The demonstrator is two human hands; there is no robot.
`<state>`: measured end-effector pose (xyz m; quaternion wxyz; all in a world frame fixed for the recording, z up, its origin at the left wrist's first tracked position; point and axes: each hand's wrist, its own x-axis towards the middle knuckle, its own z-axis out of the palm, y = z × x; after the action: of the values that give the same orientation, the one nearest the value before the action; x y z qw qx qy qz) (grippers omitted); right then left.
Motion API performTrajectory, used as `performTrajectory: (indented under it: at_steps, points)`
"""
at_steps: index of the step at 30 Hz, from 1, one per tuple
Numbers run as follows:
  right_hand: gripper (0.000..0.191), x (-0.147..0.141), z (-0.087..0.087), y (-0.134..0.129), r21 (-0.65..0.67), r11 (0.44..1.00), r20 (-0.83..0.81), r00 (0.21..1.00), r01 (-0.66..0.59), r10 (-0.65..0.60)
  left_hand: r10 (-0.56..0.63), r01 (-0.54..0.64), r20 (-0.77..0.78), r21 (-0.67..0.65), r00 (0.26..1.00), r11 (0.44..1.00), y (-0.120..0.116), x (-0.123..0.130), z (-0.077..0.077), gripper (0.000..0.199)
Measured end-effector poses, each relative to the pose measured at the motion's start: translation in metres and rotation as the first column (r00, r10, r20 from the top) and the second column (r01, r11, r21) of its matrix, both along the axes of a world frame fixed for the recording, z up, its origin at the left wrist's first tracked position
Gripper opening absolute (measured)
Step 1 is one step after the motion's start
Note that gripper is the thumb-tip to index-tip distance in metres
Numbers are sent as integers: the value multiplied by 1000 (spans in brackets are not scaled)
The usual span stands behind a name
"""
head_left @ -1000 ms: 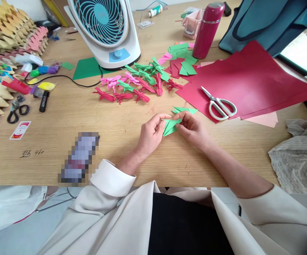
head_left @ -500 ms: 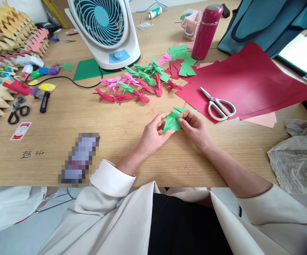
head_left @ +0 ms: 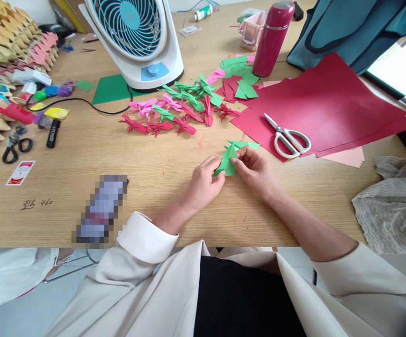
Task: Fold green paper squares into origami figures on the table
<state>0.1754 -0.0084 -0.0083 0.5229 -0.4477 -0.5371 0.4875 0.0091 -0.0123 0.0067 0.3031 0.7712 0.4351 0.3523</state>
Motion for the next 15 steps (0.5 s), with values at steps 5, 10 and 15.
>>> performTrajectory:
  at_steps: [5,10,15]
  points:
    - [29,1,1,0,6,1000,59,998,5,-5,-2,45,-282,148,959,988,-4,1,-1,27]
    - [27,0,5,-1,-4,1000,93,996,8,-7,-7,103,-431,199,902,975,-7,2,-2,43]
    - [27,0,6,-1,5,1000,116,993,11,-12,-27,121,-465,174,885,977,-9,3,1,41]
